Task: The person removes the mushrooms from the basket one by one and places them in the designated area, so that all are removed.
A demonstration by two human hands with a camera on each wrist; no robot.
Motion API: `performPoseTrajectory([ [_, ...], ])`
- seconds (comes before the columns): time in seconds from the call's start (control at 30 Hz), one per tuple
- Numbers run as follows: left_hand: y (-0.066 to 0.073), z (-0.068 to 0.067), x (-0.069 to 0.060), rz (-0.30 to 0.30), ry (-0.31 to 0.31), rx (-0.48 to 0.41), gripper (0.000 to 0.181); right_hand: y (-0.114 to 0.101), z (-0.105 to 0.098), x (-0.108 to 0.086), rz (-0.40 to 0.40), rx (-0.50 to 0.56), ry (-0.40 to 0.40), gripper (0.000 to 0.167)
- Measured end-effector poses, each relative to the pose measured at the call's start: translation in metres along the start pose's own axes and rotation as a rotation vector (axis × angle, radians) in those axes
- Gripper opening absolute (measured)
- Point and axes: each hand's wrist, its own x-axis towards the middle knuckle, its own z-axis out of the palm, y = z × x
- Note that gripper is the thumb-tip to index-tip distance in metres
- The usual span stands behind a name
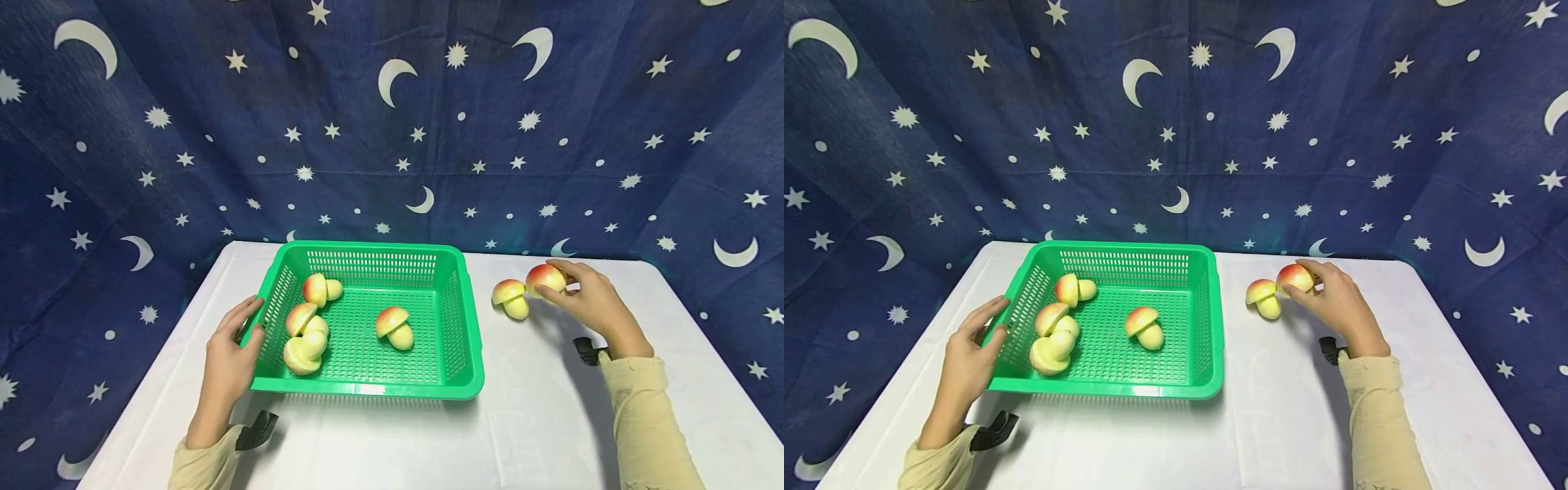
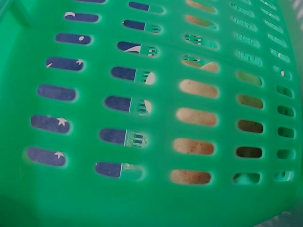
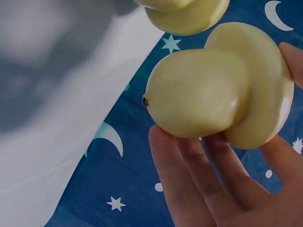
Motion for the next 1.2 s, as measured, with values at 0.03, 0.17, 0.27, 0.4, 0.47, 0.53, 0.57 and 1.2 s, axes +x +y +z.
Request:
performPoseTrajectory([
  [0.03,0.000,0.000,0.000,-0.001,-0.001,0.001,0.043,0.001,0.000,0.000,0.002,0.000,0.001,0.054],
  [0.17,0.001,-0.001,0.000,-0.002,-0.002,-0.003,0.043,0.005,0.003,0.000,0.016,-0.004,0.007,0.053],
  [0.27,0.001,-0.001,0.000,-0.001,0.002,-0.005,0.043,0.008,0.005,0.000,0.034,-0.010,0.000,0.054],
  [0.4,0.001,-0.001,0.000,0.001,0.001,-0.001,0.043,0.013,0.009,-0.001,0.055,-0.024,-0.005,0.057],
  [0.47,0.001,0.000,0.000,0.002,0.001,-0.004,0.043,0.015,0.011,-0.001,0.061,-0.032,0.000,0.057],
  [0.53,0.001,0.000,0.000,0.000,0.000,-0.003,0.043,0.017,0.012,-0.001,0.067,-0.040,0.004,0.057],
  [0.57,0.001,0.000,0.000,-0.004,0.001,-0.001,0.043,0.018,0.013,-0.001,0.073,-0.044,0.004,0.057],
  [1.2,0.002,-0.001,-0.001,0.010,-0.002,-0.037,0.043,0.030,0.026,0.004,0.143,-0.049,-0.067,0.064],
])
